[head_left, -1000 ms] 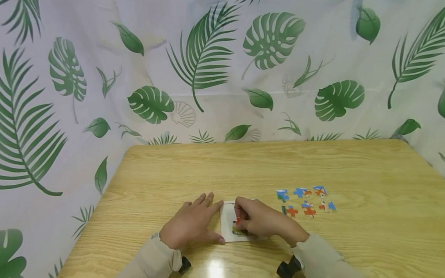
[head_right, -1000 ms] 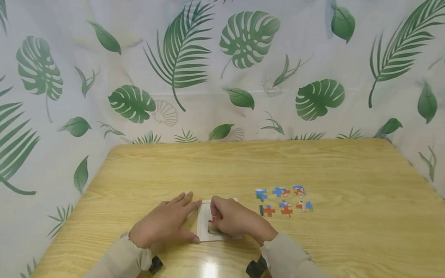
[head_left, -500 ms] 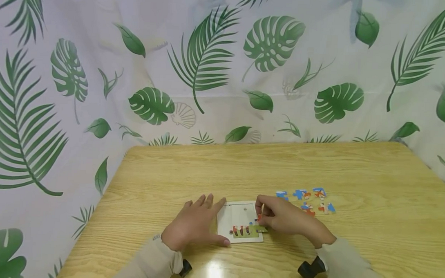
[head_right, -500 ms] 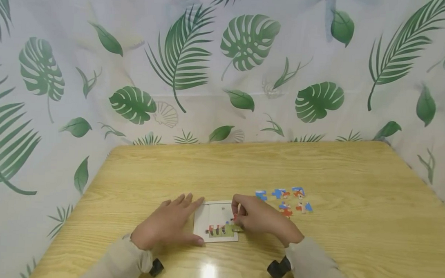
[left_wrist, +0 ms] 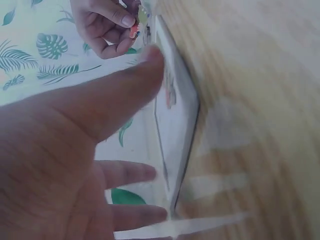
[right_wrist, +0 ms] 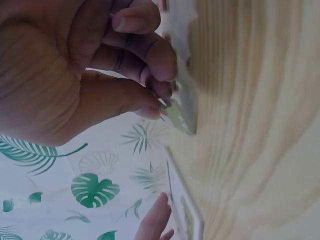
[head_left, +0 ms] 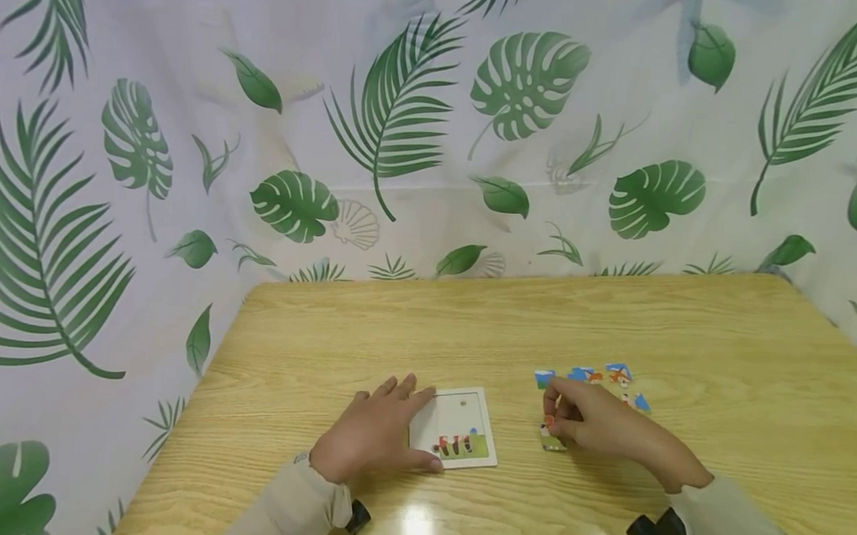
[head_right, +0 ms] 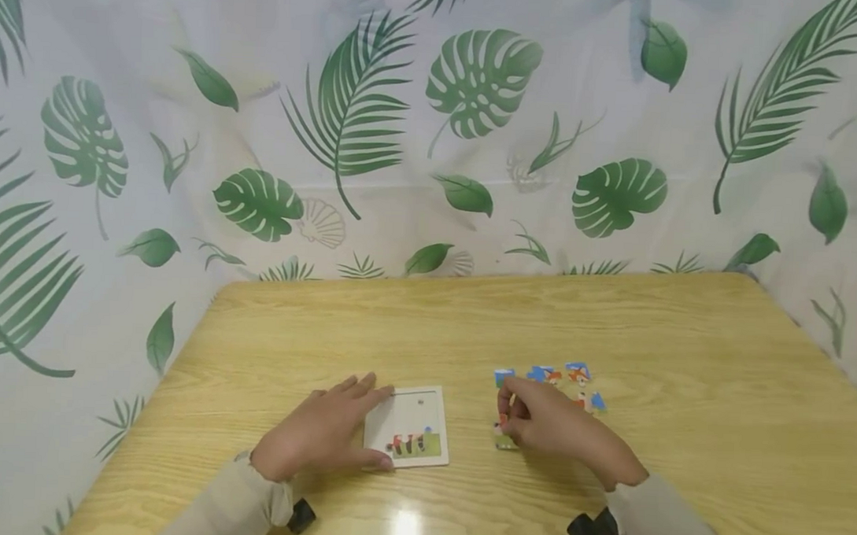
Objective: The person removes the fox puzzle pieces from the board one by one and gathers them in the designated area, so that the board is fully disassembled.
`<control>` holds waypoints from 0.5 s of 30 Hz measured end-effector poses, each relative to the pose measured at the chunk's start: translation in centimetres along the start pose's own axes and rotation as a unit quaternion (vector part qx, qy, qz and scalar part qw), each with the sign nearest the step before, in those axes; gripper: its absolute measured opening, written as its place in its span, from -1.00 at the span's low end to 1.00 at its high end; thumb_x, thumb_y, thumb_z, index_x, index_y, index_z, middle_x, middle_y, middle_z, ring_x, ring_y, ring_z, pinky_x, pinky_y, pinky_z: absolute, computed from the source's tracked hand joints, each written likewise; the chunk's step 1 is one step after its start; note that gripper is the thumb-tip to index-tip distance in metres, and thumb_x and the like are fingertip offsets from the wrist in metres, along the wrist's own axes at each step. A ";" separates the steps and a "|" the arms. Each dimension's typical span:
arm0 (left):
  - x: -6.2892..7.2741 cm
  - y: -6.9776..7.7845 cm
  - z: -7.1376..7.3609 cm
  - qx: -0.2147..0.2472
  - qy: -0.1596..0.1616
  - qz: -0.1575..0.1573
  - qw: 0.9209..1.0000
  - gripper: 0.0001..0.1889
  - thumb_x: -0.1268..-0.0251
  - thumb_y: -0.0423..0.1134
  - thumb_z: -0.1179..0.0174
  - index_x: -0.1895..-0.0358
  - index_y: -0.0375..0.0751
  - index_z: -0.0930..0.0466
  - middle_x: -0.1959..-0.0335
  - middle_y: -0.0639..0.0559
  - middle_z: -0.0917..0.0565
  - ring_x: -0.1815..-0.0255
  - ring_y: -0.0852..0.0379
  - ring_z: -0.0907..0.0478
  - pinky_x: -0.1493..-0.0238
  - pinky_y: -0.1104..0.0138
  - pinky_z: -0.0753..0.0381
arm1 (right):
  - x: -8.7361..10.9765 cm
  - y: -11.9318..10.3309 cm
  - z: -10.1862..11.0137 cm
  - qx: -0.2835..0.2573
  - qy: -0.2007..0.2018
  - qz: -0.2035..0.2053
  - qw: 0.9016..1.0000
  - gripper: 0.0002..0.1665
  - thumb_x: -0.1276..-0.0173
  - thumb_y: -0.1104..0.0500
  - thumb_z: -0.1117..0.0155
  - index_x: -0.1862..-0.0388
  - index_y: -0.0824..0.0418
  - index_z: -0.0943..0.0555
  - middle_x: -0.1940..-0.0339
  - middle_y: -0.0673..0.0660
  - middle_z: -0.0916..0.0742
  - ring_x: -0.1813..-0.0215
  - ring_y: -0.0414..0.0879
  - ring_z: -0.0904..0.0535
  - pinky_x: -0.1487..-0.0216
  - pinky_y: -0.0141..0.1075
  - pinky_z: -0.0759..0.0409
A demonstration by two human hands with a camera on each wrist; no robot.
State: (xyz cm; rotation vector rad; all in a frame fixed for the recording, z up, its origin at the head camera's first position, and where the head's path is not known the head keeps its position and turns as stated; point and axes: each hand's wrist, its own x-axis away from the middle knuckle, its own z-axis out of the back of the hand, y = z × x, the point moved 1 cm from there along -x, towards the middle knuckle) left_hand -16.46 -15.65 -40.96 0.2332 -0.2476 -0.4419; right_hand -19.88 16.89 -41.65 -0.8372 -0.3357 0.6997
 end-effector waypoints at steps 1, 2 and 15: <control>0.0 0.1 -0.1 0.002 0.006 -0.005 1.000 0.02 -0.10 0.40 -0.41 -0.58 -0.04 -0.33 -0.60 -0.25 -0.24 -0.58 -0.32 -0.19 -0.35 -0.32 -0.32 | 0.3 0.1 0.1 0.009 0.003 -0.001 1.000 -0.84 -0.46 0.36 -0.33 0.20 0.22 -0.49 0.47 -0.02 -0.61 0.51 -0.27 -0.42 0.50 -0.39 -0.42; 0.0 0.1 -0.2 0.004 0.011 -0.008 1.000 0.01 -0.10 0.39 -0.41 -0.58 -0.02 -0.35 -0.60 -0.24 -0.24 -0.58 -0.33 -0.18 -0.36 -0.32 -0.31 | 0.6 0.2 0.1 0.018 0.005 -0.003 1.000 -0.85 -0.46 0.34 -0.33 0.20 0.21 -0.50 0.46 -0.03 -0.61 0.51 -0.28 -0.42 0.50 -0.39 -0.42; 0.0 0.2 -0.5 -0.001 0.011 -0.005 1.000 -0.04 -0.10 0.33 -0.45 -0.56 0.03 -0.39 -0.60 -0.15 -0.27 -0.59 -0.29 -0.18 -0.34 -0.30 -0.33 | 1.8 0.2 0.3 0.090 0.003 -0.046 0.995 -0.70 -0.29 0.19 -0.55 0.18 0.12 -0.54 0.45 -0.10 -0.54 0.40 -0.24 -0.43 0.38 -0.33 -0.46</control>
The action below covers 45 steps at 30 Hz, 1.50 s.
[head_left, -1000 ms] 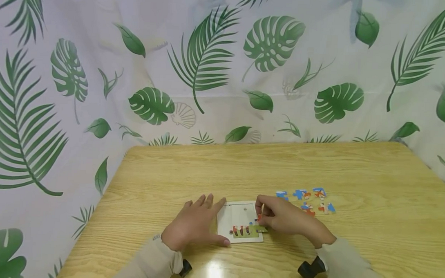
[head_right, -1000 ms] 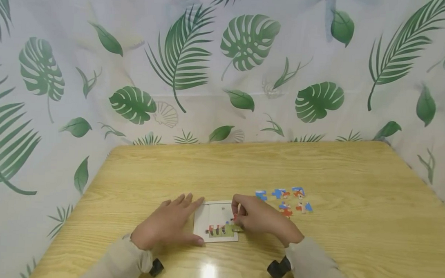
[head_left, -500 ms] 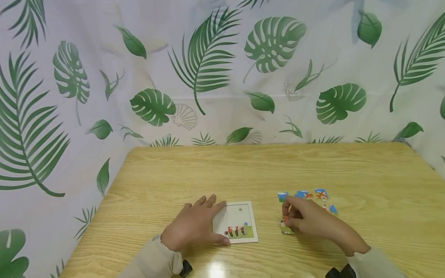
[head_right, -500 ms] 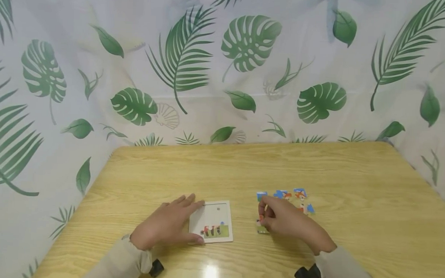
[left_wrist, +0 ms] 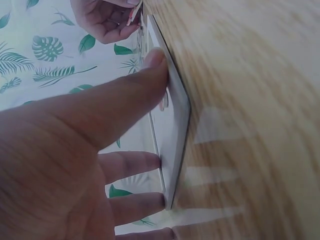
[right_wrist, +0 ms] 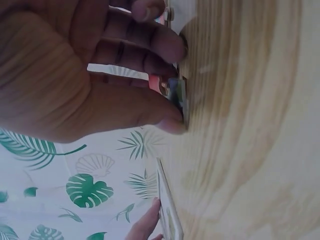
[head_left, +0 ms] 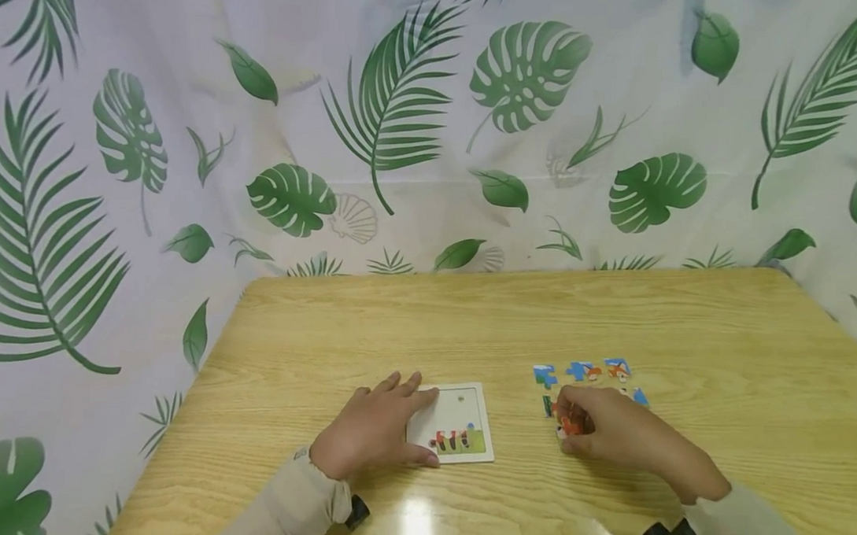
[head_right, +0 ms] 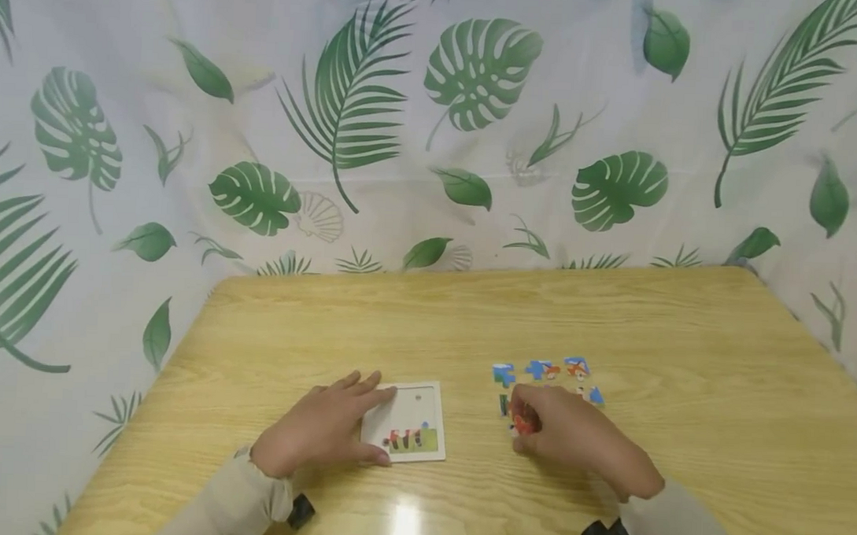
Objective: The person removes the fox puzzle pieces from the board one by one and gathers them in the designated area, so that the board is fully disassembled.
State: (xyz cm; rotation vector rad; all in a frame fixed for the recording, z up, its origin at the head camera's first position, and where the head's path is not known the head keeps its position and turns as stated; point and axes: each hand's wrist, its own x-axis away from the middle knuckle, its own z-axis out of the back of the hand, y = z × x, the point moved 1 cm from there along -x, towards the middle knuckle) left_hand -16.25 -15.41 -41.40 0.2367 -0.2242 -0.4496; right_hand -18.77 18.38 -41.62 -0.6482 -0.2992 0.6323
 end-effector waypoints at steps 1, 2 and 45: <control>0.0 0.0 0.0 0.000 0.000 0.000 1.000 -0.04 -0.10 0.33 -0.45 -0.56 0.03 -0.39 -0.60 -0.15 -0.27 -0.59 -0.29 -0.18 -0.34 -0.30 -0.33 | 0.0 -0.1 -0.1 0.012 0.003 -0.005 1.000 -0.70 -0.29 0.19 -0.55 0.19 0.10 -0.54 0.45 -0.11 -0.54 0.40 -0.24 -0.43 0.38 -0.33 -0.46; 0.0 0.0 0.1 0.001 0.000 0.000 1.000 -0.04 -0.10 0.33 -0.45 -0.56 0.02 -0.39 -0.60 -0.15 -0.27 -0.59 -0.29 -0.18 -0.34 -0.30 -0.32 | 0.0 -0.2 -0.1 0.025 0.006 -0.009 1.000 -0.69 -0.28 0.18 -0.56 0.20 0.08 -0.55 0.46 -0.12 -0.54 0.41 -0.25 -0.42 0.39 -0.33 -0.46; 0.1 0.0 0.6 -0.006 -0.020 0.007 1.000 0.00 -0.12 0.37 -0.41 -0.57 -0.05 -0.35 -0.61 -0.16 -0.26 -0.60 -0.23 -0.18 -0.41 -0.25 -0.28 | -1.0 -2.0 0.4 0.040 0.037 0.027 0.998 -0.79 -0.47 0.02 -0.39 0.25 0.09 -0.58 0.44 -0.13 -0.61 0.50 -0.31 -0.47 0.48 -0.35 -0.50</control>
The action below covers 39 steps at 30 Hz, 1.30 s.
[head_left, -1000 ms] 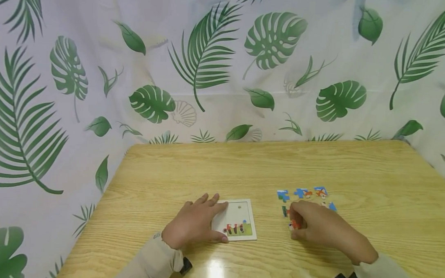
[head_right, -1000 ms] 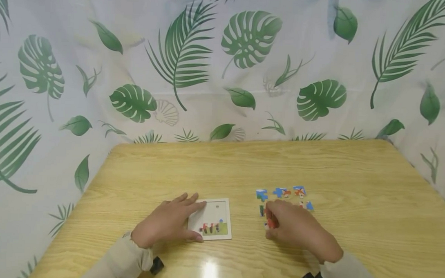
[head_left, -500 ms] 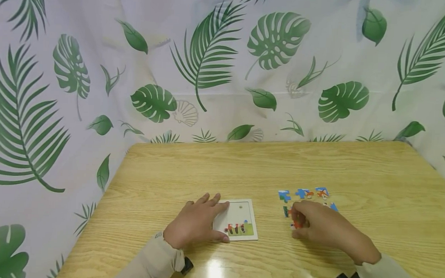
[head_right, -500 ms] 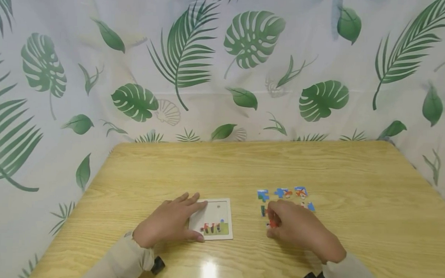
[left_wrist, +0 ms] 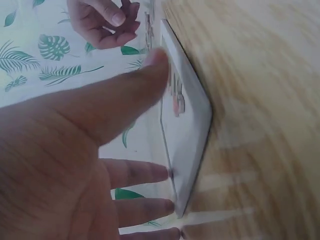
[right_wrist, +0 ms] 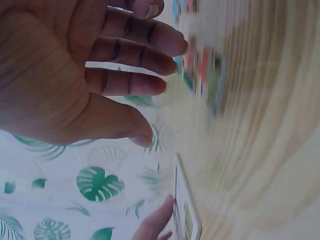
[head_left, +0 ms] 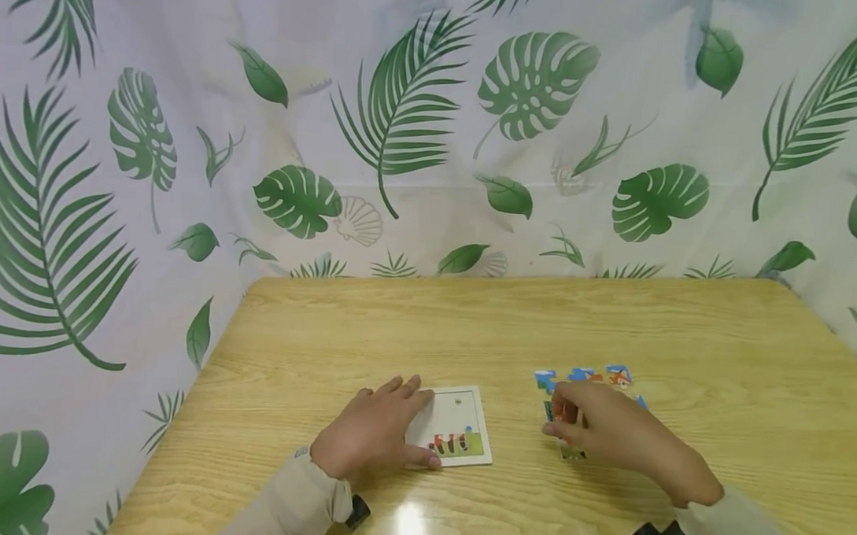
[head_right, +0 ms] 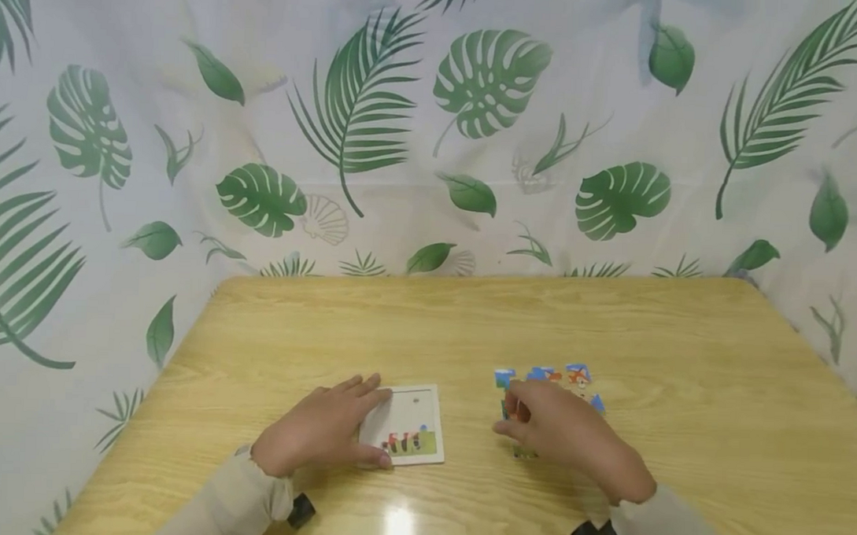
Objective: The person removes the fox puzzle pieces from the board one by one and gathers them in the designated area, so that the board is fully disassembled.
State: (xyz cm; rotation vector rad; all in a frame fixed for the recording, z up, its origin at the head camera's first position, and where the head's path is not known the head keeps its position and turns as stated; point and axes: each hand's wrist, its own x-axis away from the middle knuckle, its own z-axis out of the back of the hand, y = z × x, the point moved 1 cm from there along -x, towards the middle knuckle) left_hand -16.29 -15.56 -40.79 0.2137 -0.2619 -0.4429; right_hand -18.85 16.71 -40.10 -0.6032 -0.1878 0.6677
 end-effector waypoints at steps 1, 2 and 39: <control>0.0 0.0 0.0 0.001 -0.001 0.000 1.000 0.00 -0.12 0.38 -0.42 -0.57 -0.06 -0.34 -0.61 -0.17 -0.25 -0.60 -0.24 -0.18 -0.42 -0.26 -0.27 | -0.3 -0.3 -0.3 -0.002 -0.001 0.004 1.000 -0.79 -0.47 0.03 -0.40 0.24 0.11 -0.58 0.44 -0.12 -0.60 0.50 -0.31 -0.46 0.49 -0.35 -0.50; 0.1 0.1 0.1 0.003 -0.001 0.000 1.000 0.01 -0.11 0.38 -0.42 -0.58 -0.06 -0.34 -0.61 -0.17 -0.25 -0.60 -0.24 -0.17 -0.42 -0.26 -0.25 | -0.7 -0.8 -0.5 -0.004 -0.002 0.009 1.000 -0.79 -0.47 0.04 -0.40 0.22 0.12 -0.59 0.43 -0.12 -0.60 0.50 -0.31 -0.46 0.48 -0.34 -0.50; 0.1 0.1 -0.5 -0.021 0.009 -0.004 1.000 0.04 -0.10 0.45 -0.36 -0.60 0.00 -0.30 -0.62 -0.12 -0.24 -0.60 -0.21 -0.17 -0.40 -0.25 -0.30 | -6.9 -7.3 -6.4 -0.044 -0.142 0.073 0.986 -0.84 -0.41 0.24 -0.43 0.18 0.21 -0.59 0.41 -0.11 -0.59 0.41 -0.32 -0.47 0.31 -0.37 -0.52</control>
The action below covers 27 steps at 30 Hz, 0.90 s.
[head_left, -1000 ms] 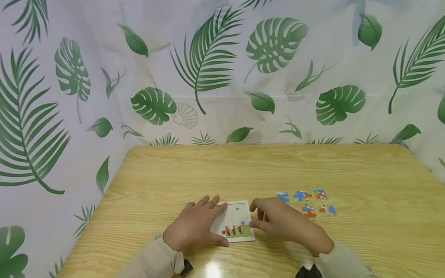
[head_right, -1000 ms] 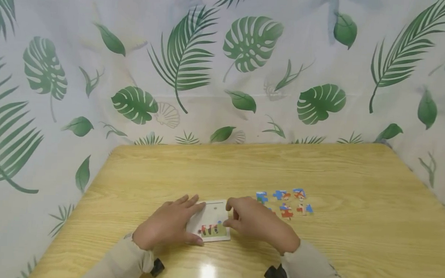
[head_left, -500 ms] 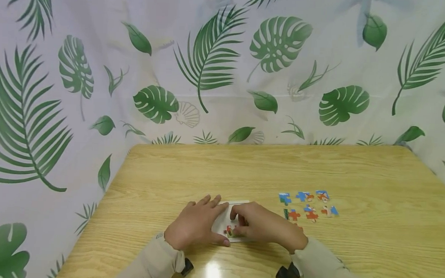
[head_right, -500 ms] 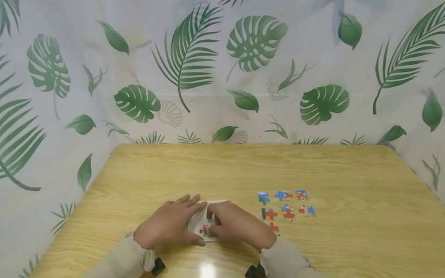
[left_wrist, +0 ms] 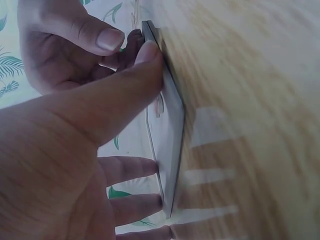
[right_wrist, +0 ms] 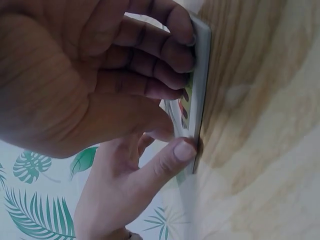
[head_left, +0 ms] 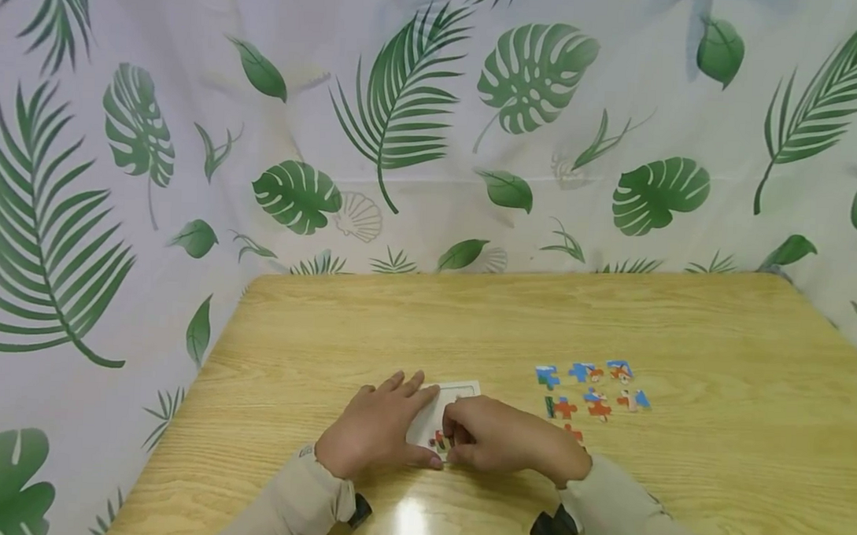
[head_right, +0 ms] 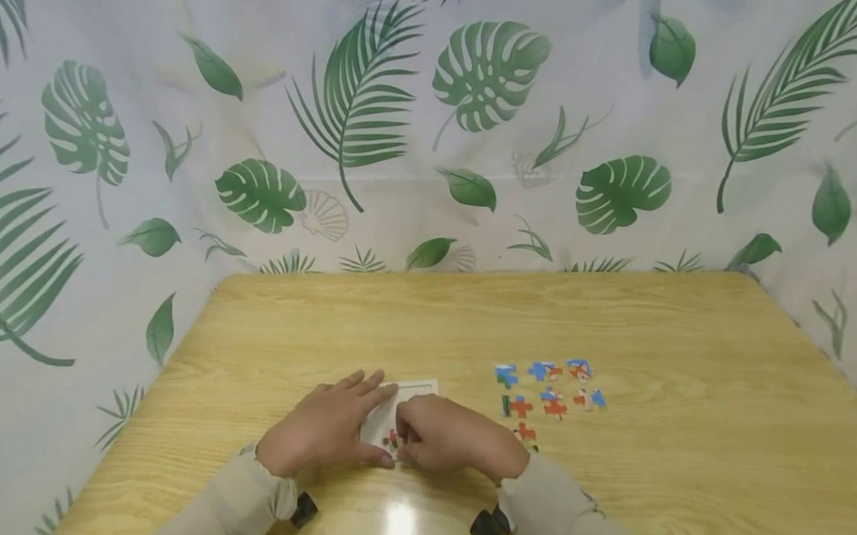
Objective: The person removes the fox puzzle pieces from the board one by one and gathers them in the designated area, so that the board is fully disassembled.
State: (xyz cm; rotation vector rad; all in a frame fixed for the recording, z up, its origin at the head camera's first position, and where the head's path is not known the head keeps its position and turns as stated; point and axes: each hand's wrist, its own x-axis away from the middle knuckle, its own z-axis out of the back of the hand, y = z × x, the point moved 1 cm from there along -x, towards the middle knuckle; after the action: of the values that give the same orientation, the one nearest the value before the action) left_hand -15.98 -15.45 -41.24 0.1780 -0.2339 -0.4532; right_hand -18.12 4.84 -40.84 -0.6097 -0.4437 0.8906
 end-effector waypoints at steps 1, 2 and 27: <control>0.0 0.0 0.0 -0.001 0.001 0.000 1.000 0.04 -0.10 0.45 -0.36 -0.60 0.00 -0.30 -0.62 -0.12 -0.24 -0.60 -0.21 -0.17 -0.40 -0.25 -0.30 | 0.0 -0.1 0.0 -0.001 -0.001 -0.003 1.000 -0.83 -0.41 0.24 -0.43 0.16 0.21 -0.58 0.40 -0.10 -0.59 0.40 -0.31 -0.48 0.30 -0.36 -0.53; 0.0 0.0 0.1 -0.002 0.001 0.000 1.000 0.04 -0.10 0.45 -0.35 -0.60 0.00 -0.30 -0.62 -0.12 -0.24 -0.60 -0.22 -0.17 -0.40 -0.25 -0.30 | 0.0 -0.2 0.0 -0.003 -0.002 -0.007 1.000 -0.81 -0.41 0.23 -0.43 0.13 0.21 -0.58 0.39 -0.10 -0.59 0.39 -0.31 -0.49 0.29 -0.36 -0.53; 0.1 0.0 0.1 0.005 -0.002 -0.001 1.000 0.04 -0.10 0.44 -0.36 -0.61 0.02 -0.28 -0.62 -0.12 -0.22 -0.61 -0.21 -0.15 -0.40 -0.27 -0.28 | -0.4 -1.2 -1.7 0.057 0.059 -0.040 0.996 -0.75 -0.44 0.27 -0.38 0.07 0.09 -0.49 0.28 -0.04 -0.58 0.38 -0.24 -0.49 0.38 -0.31 -0.50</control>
State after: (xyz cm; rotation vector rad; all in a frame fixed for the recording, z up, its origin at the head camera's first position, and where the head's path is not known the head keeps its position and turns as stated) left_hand -15.93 -15.48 -41.10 0.1860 -0.2403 -0.4540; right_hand -16.63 3.47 -41.38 -0.5321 -0.3063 0.7927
